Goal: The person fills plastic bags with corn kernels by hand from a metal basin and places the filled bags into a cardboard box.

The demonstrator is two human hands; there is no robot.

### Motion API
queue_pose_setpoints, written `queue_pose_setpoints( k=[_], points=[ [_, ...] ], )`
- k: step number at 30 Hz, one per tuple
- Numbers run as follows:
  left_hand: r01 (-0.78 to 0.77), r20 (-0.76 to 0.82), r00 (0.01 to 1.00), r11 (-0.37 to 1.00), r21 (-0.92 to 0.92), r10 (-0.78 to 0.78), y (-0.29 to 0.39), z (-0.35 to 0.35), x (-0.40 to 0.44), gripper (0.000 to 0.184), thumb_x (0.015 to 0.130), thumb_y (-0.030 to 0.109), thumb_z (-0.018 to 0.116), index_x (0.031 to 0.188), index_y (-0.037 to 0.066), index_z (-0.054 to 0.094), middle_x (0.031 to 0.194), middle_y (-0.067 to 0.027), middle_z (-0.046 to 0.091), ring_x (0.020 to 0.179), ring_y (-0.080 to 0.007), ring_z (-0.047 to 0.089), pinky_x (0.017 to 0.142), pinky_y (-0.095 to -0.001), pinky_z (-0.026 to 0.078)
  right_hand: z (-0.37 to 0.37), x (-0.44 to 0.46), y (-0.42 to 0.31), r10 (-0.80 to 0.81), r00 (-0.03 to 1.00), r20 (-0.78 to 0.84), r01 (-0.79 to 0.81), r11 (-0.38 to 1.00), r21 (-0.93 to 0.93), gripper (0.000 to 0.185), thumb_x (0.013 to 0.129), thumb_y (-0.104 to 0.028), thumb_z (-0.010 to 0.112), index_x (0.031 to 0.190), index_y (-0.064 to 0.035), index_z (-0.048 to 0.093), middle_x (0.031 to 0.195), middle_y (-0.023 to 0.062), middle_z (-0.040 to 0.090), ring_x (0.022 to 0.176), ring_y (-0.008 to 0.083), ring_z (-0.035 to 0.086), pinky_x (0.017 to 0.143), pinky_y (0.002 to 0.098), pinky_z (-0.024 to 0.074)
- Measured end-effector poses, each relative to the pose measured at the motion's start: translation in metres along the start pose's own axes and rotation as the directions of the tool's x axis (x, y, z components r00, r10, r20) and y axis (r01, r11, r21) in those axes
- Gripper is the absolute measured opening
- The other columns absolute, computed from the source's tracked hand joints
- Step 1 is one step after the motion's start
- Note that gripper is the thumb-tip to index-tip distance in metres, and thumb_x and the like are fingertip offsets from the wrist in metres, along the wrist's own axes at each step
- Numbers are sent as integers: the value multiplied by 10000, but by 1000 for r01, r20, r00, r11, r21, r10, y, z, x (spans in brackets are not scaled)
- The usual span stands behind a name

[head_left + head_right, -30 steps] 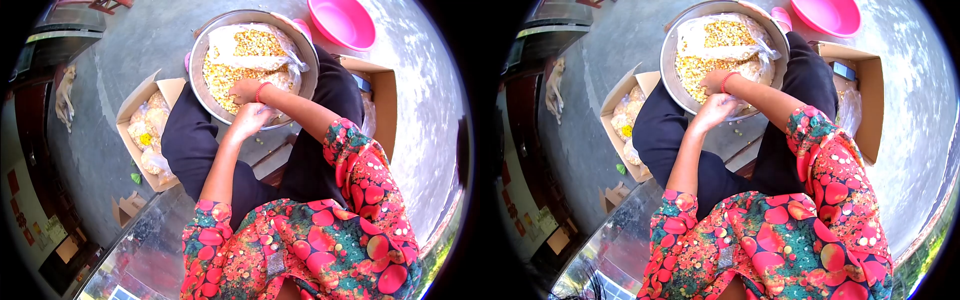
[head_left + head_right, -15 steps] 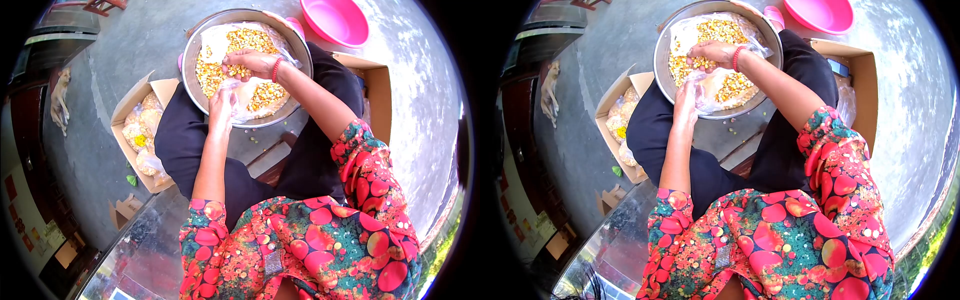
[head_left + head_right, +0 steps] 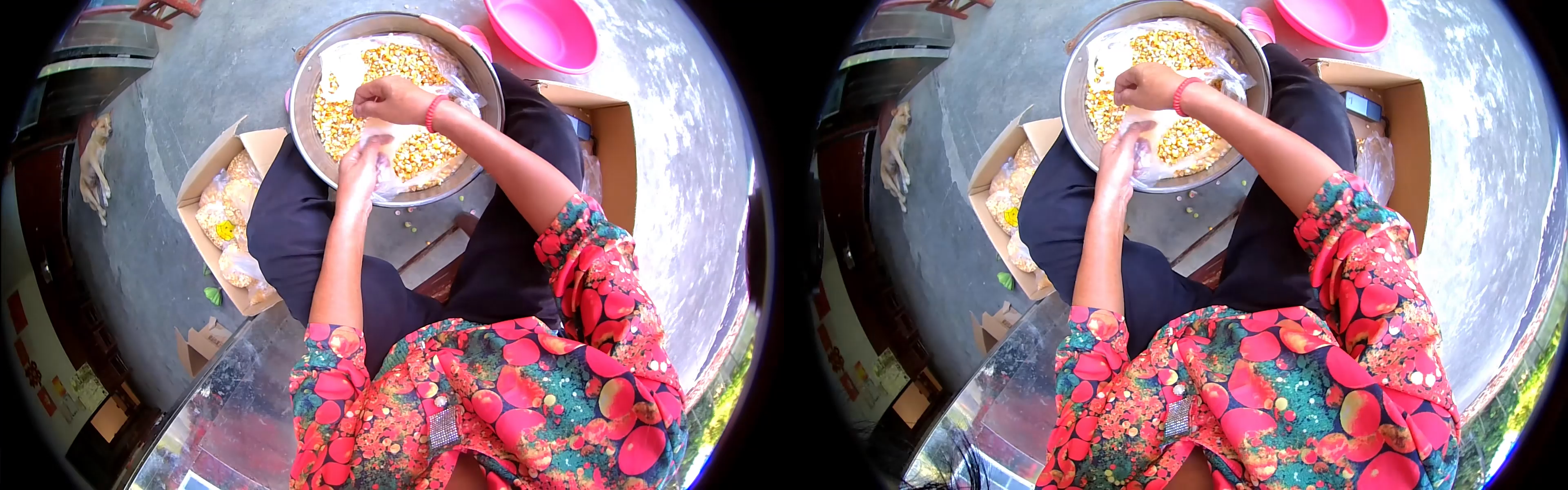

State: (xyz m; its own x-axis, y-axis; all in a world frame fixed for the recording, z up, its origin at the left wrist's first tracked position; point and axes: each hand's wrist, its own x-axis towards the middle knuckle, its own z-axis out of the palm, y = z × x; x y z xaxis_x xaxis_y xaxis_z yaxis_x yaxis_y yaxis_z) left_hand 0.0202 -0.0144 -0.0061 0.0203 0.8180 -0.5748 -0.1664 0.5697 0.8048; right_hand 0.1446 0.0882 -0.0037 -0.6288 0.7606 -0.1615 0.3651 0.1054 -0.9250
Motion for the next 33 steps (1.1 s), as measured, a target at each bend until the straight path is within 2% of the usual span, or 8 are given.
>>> queue_pose_setpoints(
  k=[4,7,12,18,21,22,24,33],
  points=[
    [-69,221,975,979,194,25,-13,9,-1,209,852,195,506,954,56,625,705,34,557,527,-18,425,466,-153,323,28,18,29,-70,990,120,105,944,-313,195,765,-157,504,900,-78,621,844,105,625,795,247,591,736,336,454],
    [-146,308,951,903,404,16,-26,10,0,219,854,201,506,949,46,628,767,21,588,621,-40,486,581,-198,401,56,13,52,-174,974,145,220,571,-791,210,704,-197,546,864,-75,603,837,119,580,814,281,577,745,400,450],
    [-158,329,941,755,637,-80,-16,12,-7,268,838,241,530,907,0,625,727,8,587,676,-59,507,631,-222,424,66,10,57,-114,952,285,296,583,-756,282,707,-251,542,930,-79,556,840,150,565,799,303,572,727,400,451],
    [-129,336,937,799,587,-96,-14,14,-10,257,835,250,537,862,12,628,662,28,551,595,-42,466,530,-210,387,61,15,61,161,948,275,26,822,-569,229,740,-263,538,830,-58,582,766,122,595,758,261,572,713,371,434],
    [-53,286,948,818,572,-138,-11,14,-10,239,834,253,542,807,30,626,623,42,519,546,-32,432,478,-197,344,53,20,81,140,974,179,-162,981,111,242,751,-299,535,772,-74,622,709,50,600,626,158,539,582,309,435],
    [-56,290,947,819,571,-137,-14,12,-8,239,834,253,542,807,30,626,623,42,519,546,-32,432,478,-197,344,44,16,63,142,974,176,-163,981,109,242,751,-299,535,772,-74,622,709,50,600,626,158,539,582,309,435],
    [-157,281,960,837,524,4,-24,6,-1,236,834,254,543,781,35,616,609,42,514,526,-27,428,462,-194,330,23,9,28,322,871,372,-472,759,448,207,763,-283,523,746,-92,601,654,-8,531,542,77,443,472,232,358],
    [-101,-46,994,995,9,101,-1,5,1,247,870,210,447,897,1,576,749,-24,566,607,-58,467,545,-198,376,-18,-14,-18,29,888,460,-291,809,511,162,826,-183,465,777,-60,558,713,2,541,583,52,466,510,184,374]
  ],
)
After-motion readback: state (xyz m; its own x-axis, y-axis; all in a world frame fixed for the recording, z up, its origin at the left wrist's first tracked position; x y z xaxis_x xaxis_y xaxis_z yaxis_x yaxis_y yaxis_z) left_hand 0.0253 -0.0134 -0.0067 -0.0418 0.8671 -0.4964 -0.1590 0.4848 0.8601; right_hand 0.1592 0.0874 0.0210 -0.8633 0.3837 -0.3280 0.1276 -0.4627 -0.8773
